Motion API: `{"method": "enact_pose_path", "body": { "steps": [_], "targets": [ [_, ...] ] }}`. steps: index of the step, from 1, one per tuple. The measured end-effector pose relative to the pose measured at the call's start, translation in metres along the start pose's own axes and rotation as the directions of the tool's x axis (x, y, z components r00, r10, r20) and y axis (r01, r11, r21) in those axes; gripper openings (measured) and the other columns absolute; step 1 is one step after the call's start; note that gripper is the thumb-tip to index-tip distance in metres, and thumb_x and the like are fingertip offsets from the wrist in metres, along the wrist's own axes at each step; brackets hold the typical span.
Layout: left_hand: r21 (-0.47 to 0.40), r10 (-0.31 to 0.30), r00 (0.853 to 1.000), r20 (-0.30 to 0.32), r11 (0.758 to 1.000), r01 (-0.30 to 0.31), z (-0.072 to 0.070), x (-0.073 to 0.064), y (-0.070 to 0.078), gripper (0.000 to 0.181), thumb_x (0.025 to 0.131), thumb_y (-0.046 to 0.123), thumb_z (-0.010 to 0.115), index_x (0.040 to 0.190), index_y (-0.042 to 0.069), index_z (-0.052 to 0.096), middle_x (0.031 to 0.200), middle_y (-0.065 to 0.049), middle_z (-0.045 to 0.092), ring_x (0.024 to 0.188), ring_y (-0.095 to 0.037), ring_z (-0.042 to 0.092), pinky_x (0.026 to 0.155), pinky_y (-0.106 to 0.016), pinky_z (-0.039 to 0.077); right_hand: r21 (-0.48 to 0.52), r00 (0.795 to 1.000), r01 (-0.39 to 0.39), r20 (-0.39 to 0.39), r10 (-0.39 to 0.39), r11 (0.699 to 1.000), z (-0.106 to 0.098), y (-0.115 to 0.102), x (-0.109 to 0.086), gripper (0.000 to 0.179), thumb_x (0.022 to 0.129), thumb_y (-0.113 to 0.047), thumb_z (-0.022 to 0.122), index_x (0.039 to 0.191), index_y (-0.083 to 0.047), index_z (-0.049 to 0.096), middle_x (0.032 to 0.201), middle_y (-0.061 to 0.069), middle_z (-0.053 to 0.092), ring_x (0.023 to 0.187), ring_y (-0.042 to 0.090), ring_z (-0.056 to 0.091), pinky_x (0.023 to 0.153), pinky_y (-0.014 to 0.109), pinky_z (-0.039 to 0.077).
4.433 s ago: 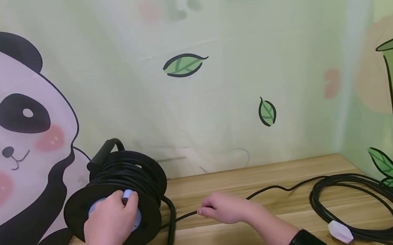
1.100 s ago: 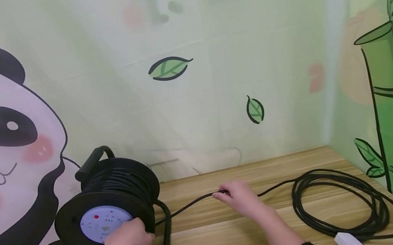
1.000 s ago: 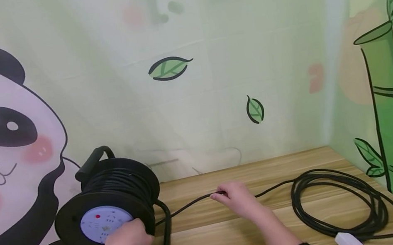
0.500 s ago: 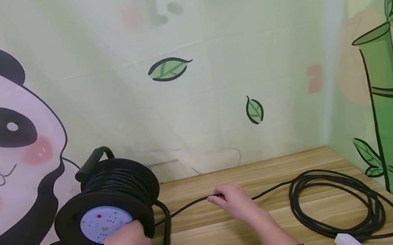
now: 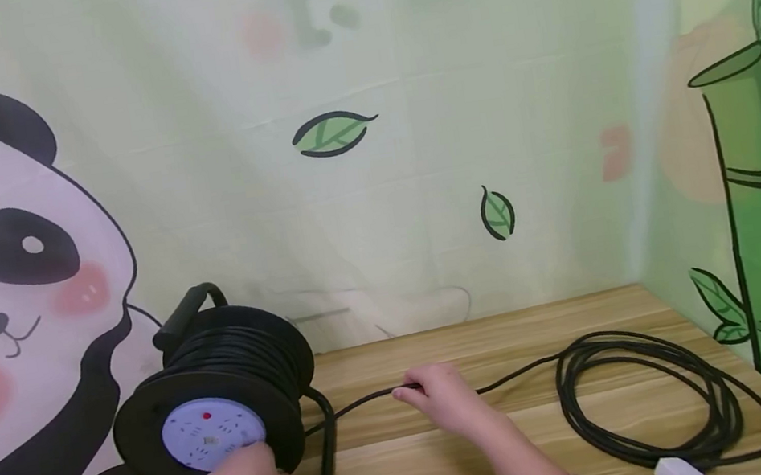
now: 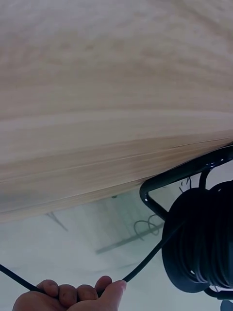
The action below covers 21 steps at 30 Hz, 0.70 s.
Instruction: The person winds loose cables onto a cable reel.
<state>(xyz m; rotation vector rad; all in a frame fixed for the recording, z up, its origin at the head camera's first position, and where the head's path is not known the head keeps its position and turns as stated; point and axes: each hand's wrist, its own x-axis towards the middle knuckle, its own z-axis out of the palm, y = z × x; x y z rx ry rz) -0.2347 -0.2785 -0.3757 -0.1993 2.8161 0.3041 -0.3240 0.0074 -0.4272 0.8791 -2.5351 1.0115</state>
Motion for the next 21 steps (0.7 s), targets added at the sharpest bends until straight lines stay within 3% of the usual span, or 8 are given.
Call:
{"method": "enact_pose_path", "body": {
  "steps": [6, 16, 21],
  "targets": [
    [-0.069, 0.044, 0.999, 0.014, 0.997, -0.043, 0.001, -0.003, -0.015, 0.024, 0.090, 0.033, 0.061, 0.087, 0.009, 0.058, 0.062, -0.002, 0.061, 0.065, -0.018, 0.054, 0.068, -0.048, 0.043, 0.011, 0.999, -0.028, 0.037, 0.027, 1.000, 0.007, -0.009, 0.003, 0.021, 0.094, -0.029, 0.062, 0.076, -0.018, 0.063, 0.058, -0.010, 0.049, 0.052, 0.006, 0.043, 0.048, 0.023, 0.040],
    [-0.103, 0.107, 0.994, -0.014, 0.989, -0.108, 0.005, 0.002, -0.033, 0.024, 0.089, 0.027, 0.063, 0.079, 0.005, 0.057, 0.055, -0.002, 0.061, 0.064, -0.015, 0.055, 0.068, -0.040, 0.044, -0.071, 0.996, -0.039, 0.081, 0.045, 0.997, 0.018, -0.021, 0.018, 0.023, 0.095, -0.032, 0.060, 0.075, -0.020, 0.062, 0.058, -0.010, 0.051, 0.052, 0.006, 0.046, 0.048, 0.024, 0.041],
    [-0.125, 0.116, 0.993, 0.006, 0.986, -0.115, 0.004, 0.003, -0.044, 0.028, 0.090, 0.025, 0.063, 0.071, 0.005, 0.057, 0.054, -0.002, 0.060, 0.062, -0.015, 0.055, 0.068, -0.037, 0.043, -0.097, 0.994, -0.031, 0.106, 0.041, 0.995, 0.024, -0.026, 0.023, 0.023, 0.095, -0.032, 0.061, 0.077, -0.018, 0.064, 0.061, -0.011, 0.052, 0.054, 0.005, 0.047, 0.051, 0.025, 0.042]
  ]
}}
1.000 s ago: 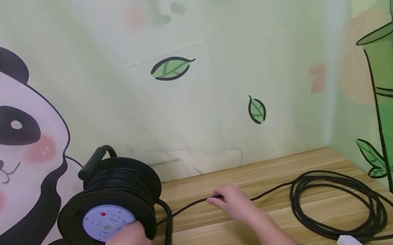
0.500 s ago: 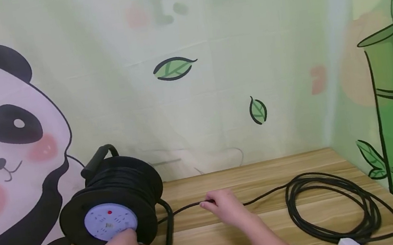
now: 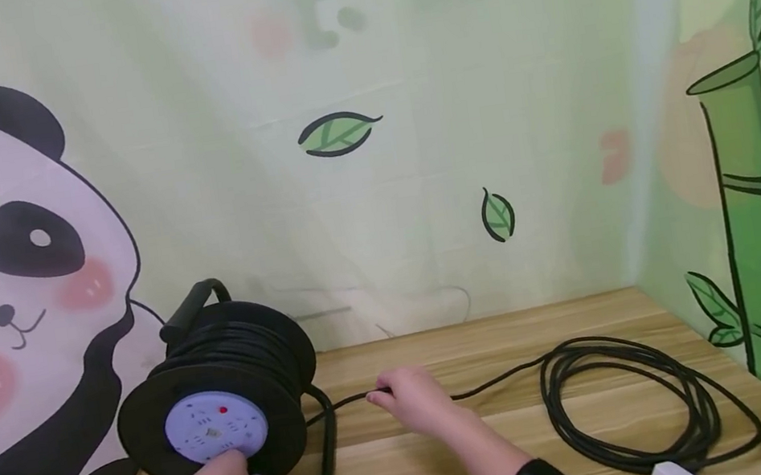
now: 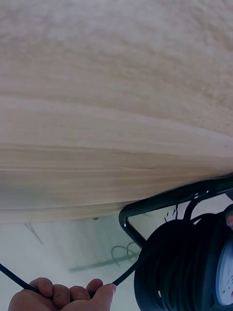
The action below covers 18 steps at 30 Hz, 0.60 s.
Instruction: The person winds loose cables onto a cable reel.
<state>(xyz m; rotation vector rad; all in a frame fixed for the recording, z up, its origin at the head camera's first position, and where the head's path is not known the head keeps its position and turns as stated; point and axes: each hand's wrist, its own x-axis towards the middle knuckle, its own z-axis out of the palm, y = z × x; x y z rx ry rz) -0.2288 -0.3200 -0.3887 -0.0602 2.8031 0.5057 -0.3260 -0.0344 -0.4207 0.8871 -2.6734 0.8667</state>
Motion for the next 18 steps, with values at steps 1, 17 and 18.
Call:
{"method": "enact_pose_path", "body": {
  "steps": [1, 17, 18],
  "targets": [
    [-0.003, 0.002, 1.000, 0.005, 1.000, -0.002, 0.000, 0.000, -0.002, 0.029, 0.090, 0.025, 0.062, 0.069, 0.005, 0.057, 0.054, -0.002, 0.059, 0.061, -0.015, 0.055, 0.068, -0.037, 0.043, -0.007, 1.000, 0.005, 0.000, -0.005, 1.000, 0.001, -0.001, 0.000, 0.022, 0.095, -0.032, 0.061, 0.077, -0.019, 0.064, 0.062, -0.012, 0.052, 0.055, 0.005, 0.048, 0.052, 0.025, 0.043],
    [-0.134, -0.066, 0.998, 0.011, 0.989, 0.067, -0.006, 0.004, -0.048, 0.033, 0.090, 0.026, 0.059, 0.063, 0.006, 0.059, 0.055, -0.002, 0.059, 0.043, -0.009, 0.035, 0.048, -0.024, 0.032, -0.114, 0.997, 0.071, 0.027, -0.069, 0.991, 0.024, -0.028, 0.009, 0.025, 0.097, -0.028, 0.058, 0.073, -0.021, 0.057, 0.061, -0.011, 0.049, 0.057, 0.005, 0.046, 0.052, 0.023, 0.040],
    [-0.135, -0.061, 0.998, 0.006, 0.989, 0.061, -0.006, 0.005, -0.048, 0.033, 0.090, 0.025, 0.059, 0.062, 0.007, 0.058, 0.055, -0.002, 0.059, 0.043, -0.009, 0.034, 0.048, -0.024, 0.032, -0.111, 0.997, 0.069, 0.028, -0.066, 0.991, 0.024, -0.028, 0.008, 0.024, 0.097, -0.028, 0.058, 0.074, -0.021, 0.057, 0.061, -0.011, 0.049, 0.057, 0.004, 0.046, 0.052, 0.023, 0.040]
  ]
}}
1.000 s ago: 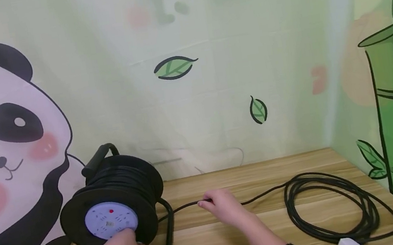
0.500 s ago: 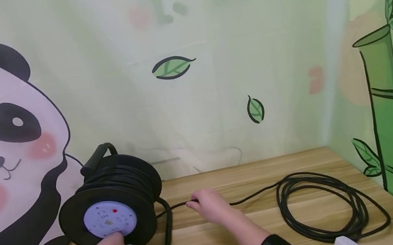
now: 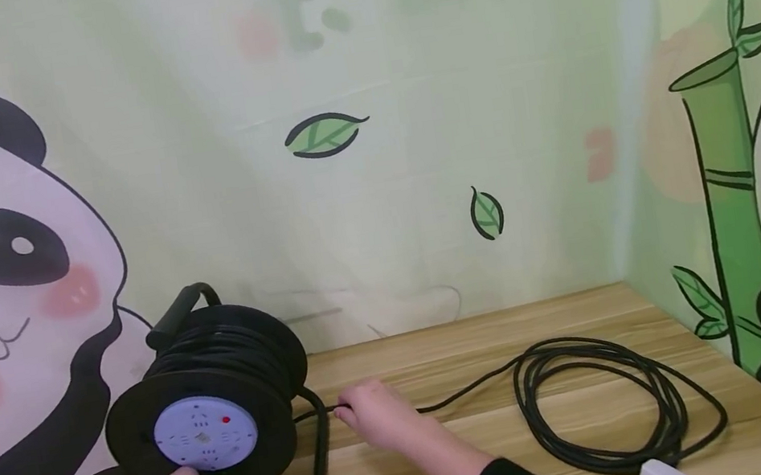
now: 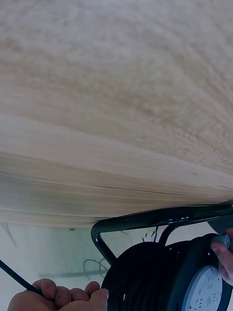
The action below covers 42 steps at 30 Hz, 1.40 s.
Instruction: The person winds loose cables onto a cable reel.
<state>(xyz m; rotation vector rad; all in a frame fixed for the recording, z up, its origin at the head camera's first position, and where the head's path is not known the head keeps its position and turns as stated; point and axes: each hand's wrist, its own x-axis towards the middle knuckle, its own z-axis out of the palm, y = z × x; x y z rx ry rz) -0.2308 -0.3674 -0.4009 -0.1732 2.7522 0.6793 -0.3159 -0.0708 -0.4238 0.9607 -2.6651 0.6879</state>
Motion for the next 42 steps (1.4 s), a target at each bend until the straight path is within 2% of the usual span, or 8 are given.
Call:
{"method": "enact_pose_path", "body": {
  "steps": [8, 12, 18, 21, 28, 36, 42],
  "targets": [
    [0.027, 0.024, 0.999, -0.031, 0.999, -0.023, 0.000, 0.003, -0.001, 0.036, 0.088, 0.027, 0.061, 0.058, 0.007, 0.059, 0.052, -0.001, 0.058, 0.041, -0.008, 0.031, 0.047, -0.024, 0.032, 0.043, 1.000, -0.002, 0.022, 0.001, 0.999, -0.006, 0.002, -0.002, 0.020, 0.097, -0.027, 0.058, 0.078, -0.020, 0.061, 0.064, -0.012, 0.051, 0.057, 0.003, 0.047, 0.052, 0.021, 0.042],
    [0.040, 0.017, 1.000, -0.016, 0.999, -0.017, 0.001, 0.004, -0.004, 0.039, 0.089, 0.028, 0.060, 0.055, 0.008, 0.060, 0.051, 0.000, 0.057, 0.041, -0.008, 0.030, 0.049, -0.025, 0.032, 0.063, 0.999, 0.009, 0.040, -0.012, 0.998, -0.010, 0.008, -0.006, 0.016, 0.096, -0.028, 0.060, 0.085, -0.018, 0.065, 0.067, -0.013, 0.054, 0.060, 0.001, 0.049, 0.054, 0.021, 0.044],
    [0.005, -0.011, 1.000, 0.022, 1.000, 0.011, 0.004, 0.007, -0.005, 0.039, 0.090, 0.029, 0.059, 0.057, 0.008, 0.059, 0.051, 0.001, 0.055, 0.041, -0.007, 0.028, 0.046, -0.023, 0.029, 0.109, 0.999, -0.005, 0.054, -0.001, 0.994, -0.026, 0.024, -0.011, 0.015, 0.096, -0.027, 0.060, 0.094, -0.013, 0.067, 0.070, -0.010, 0.055, 0.060, 0.003, 0.050, 0.054, 0.023, 0.045],
    [-0.010, -0.011, 1.000, 0.029, 1.000, 0.011, 0.004, 0.007, -0.004, 0.038, 0.090, 0.028, 0.059, 0.058, 0.008, 0.059, 0.051, 0.001, 0.055, 0.041, -0.006, 0.028, 0.045, -0.022, 0.027, 0.123, 0.999, -0.017, 0.047, 0.012, 0.992, -0.036, 0.037, -0.014, 0.016, 0.097, -0.028, 0.059, 0.088, -0.015, 0.064, 0.067, -0.009, 0.053, 0.056, 0.004, 0.048, 0.050, 0.023, 0.043],
    [-0.005, -0.012, 1.000, 0.025, 1.000, 0.013, 0.002, 0.005, 0.000, 0.037, 0.091, 0.027, 0.060, 0.059, 0.008, 0.059, 0.052, 0.001, 0.055, 0.042, -0.006, 0.029, 0.045, -0.021, 0.027, 0.009, 0.996, -0.084, -0.037, 0.085, 0.996, -0.066, 0.076, -0.024, 0.032, 0.095, -0.039, 0.058, 0.069, -0.021, 0.051, 0.057, -0.009, 0.043, 0.048, 0.007, 0.039, 0.044, 0.025, 0.032],
    [-0.008, -0.020, 0.999, 0.041, 1.000, 0.021, 0.001, 0.005, 0.000, 0.038, 0.091, 0.028, 0.059, 0.059, 0.008, 0.059, 0.052, 0.002, 0.054, 0.042, -0.006, 0.027, 0.046, -0.022, 0.026, -0.009, 0.992, -0.102, -0.077, 0.101, 0.995, -0.102, 0.120, -0.035, 0.039, 0.091, -0.047, 0.062, 0.065, -0.020, 0.050, 0.055, -0.009, 0.041, 0.049, 0.007, 0.038, 0.046, 0.025, 0.032],
    [0.000, -0.009, 0.999, 0.032, 1.000, 0.009, 0.002, 0.005, -0.001, 0.040, 0.091, 0.029, 0.059, 0.057, 0.008, 0.059, 0.050, 0.001, 0.053, 0.041, -0.006, 0.026, 0.046, -0.023, 0.025, -0.010, 0.994, -0.073, -0.083, 0.072, 0.997, -0.124, 0.145, -0.041, 0.038, 0.089, -0.047, 0.064, 0.069, -0.018, 0.049, 0.059, -0.007, 0.041, 0.052, 0.009, 0.038, 0.049, 0.026, 0.033]
  ]
}}
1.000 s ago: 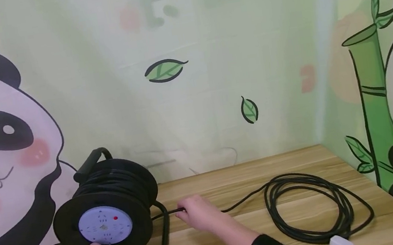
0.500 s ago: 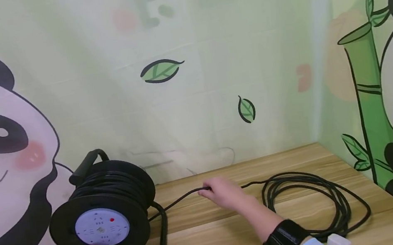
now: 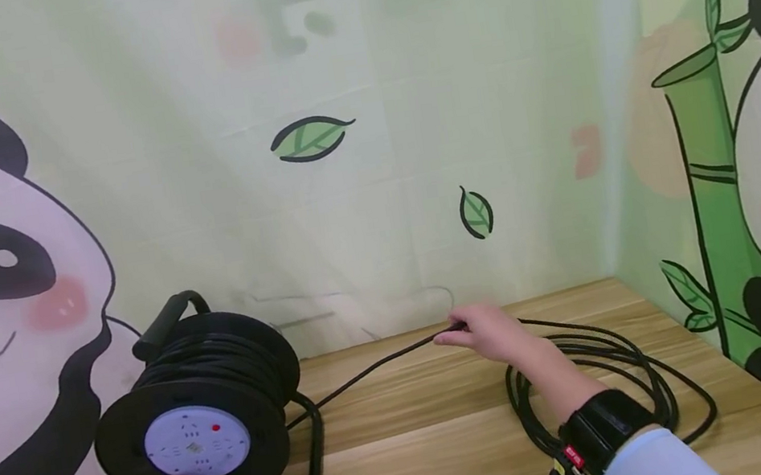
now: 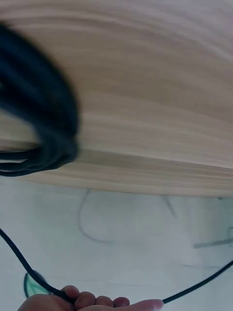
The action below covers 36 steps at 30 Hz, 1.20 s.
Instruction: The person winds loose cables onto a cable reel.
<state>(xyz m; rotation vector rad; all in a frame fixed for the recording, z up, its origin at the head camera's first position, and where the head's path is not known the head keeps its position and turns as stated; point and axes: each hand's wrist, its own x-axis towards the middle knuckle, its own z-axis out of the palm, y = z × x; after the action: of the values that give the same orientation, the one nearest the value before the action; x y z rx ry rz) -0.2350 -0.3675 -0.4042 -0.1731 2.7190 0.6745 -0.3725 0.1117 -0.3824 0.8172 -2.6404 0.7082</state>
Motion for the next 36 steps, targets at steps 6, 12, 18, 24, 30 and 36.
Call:
{"method": "enact_pose_path", "body": {
  "steps": [6, 12, 18, 24, 30, 36],
  "targets": [
    [0.020, 0.007, 1.000, -0.005, 1.000, -0.007, 0.000, 0.000, -0.002, 0.040, 0.091, 0.030, 0.059, 0.057, 0.009, 0.059, 0.051, 0.002, 0.053, 0.042, -0.007, 0.027, 0.046, -0.024, 0.027, -0.053, 1.000, -0.008, -0.029, 0.007, 0.999, -0.019, 0.023, -0.004, 0.040, 0.086, -0.049, 0.066, 0.069, -0.018, 0.048, 0.061, -0.005, 0.044, 0.056, 0.012, 0.040, 0.051, 0.028, 0.035],
    [0.033, 0.007, 1.000, -0.003, 0.999, -0.006, -0.001, -0.001, -0.004, 0.040, 0.091, 0.031, 0.059, 0.057, 0.009, 0.059, 0.052, 0.001, 0.054, 0.042, -0.007, 0.029, 0.048, -0.026, 0.029, -0.134, 0.999, -0.032, -0.030, 0.028, 0.990, -0.040, 0.054, -0.015, 0.041, 0.084, -0.046, 0.069, 0.065, -0.018, 0.047, 0.061, -0.004, 0.043, 0.057, 0.013, 0.041, 0.053, 0.030, 0.036],
    [0.042, 0.029, 0.999, -0.027, 0.999, -0.028, -0.001, -0.003, -0.001, 0.040, 0.090, 0.031, 0.059, 0.057, 0.009, 0.059, 0.051, 0.001, 0.054, 0.042, -0.008, 0.031, 0.048, -0.026, 0.030, -0.253, 0.996, -0.084, -0.060, 0.071, 0.964, -0.069, 0.081, -0.032, 0.046, 0.085, -0.056, 0.062, 0.066, -0.017, 0.046, 0.060, -0.004, 0.042, 0.055, 0.014, 0.039, 0.052, 0.031, 0.033],
    [0.044, 0.030, 0.999, -0.020, 0.999, -0.029, -0.001, -0.002, -0.004, 0.041, 0.090, 0.031, 0.058, 0.057, 0.009, 0.059, 0.051, 0.001, 0.054, 0.042, -0.008, 0.030, 0.048, -0.026, 0.029, -0.217, 0.983, -0.182, -0.074, 0.169, 0.959, -0.086, 0.104, -0.048, 0.050, 0.087, -0.059, 0.058, 0.065, -0.016, 0.043, 0.058, -0.002, 0.039, 0.054, 0.016, 0.038, 0.052, 0.032, 0.032],
    [0.058, 0.030, 0.999, -0.018, 0.998, -0.029, 0.000, 0.000, -0.004, 0.041, 0.091, 0.032, 0.058, 0.057, 0.009, 0.060, 0.051, 0.002, 0.053, 0.042, -0.008, 0.030, 0.048, -0.026, 0.030, -0.217, 0.976, -0.213, -0.079, 0.201, 0.952, -0.085, 0.107, -0.051, 0.052, 0.085, -0.063, 0.057, 0.065, -0.017, 0.043, 0.058, -0.002, 0.039, 0.054, 0.016, 0.039, 0.050, 0.031, 0.032],
    [0.043, 0.033, 0.999, -0.032, 0.999, -0.032, -0.002, -0.002, -0.004, 0.039, 0.090, 0.030, 0.058, 0.057, 0.008, 0.060, 0.051, 0.001, 0.054, 0.042, -0.008, 0.031, 0.049, -0.025, 0.030, -0.213, 0.978, -0.207, -0.083, 0.193, 0.955, -0.084, 0.104, -0.050, 0.050, 0.086, -0.060, 0.059, 0.064, -0.017, 0.045, 0.059, -0.001, 0.041, 0.054, 0.016, 0.039, 0.051, 0.032, 0.032]
  ]
}}
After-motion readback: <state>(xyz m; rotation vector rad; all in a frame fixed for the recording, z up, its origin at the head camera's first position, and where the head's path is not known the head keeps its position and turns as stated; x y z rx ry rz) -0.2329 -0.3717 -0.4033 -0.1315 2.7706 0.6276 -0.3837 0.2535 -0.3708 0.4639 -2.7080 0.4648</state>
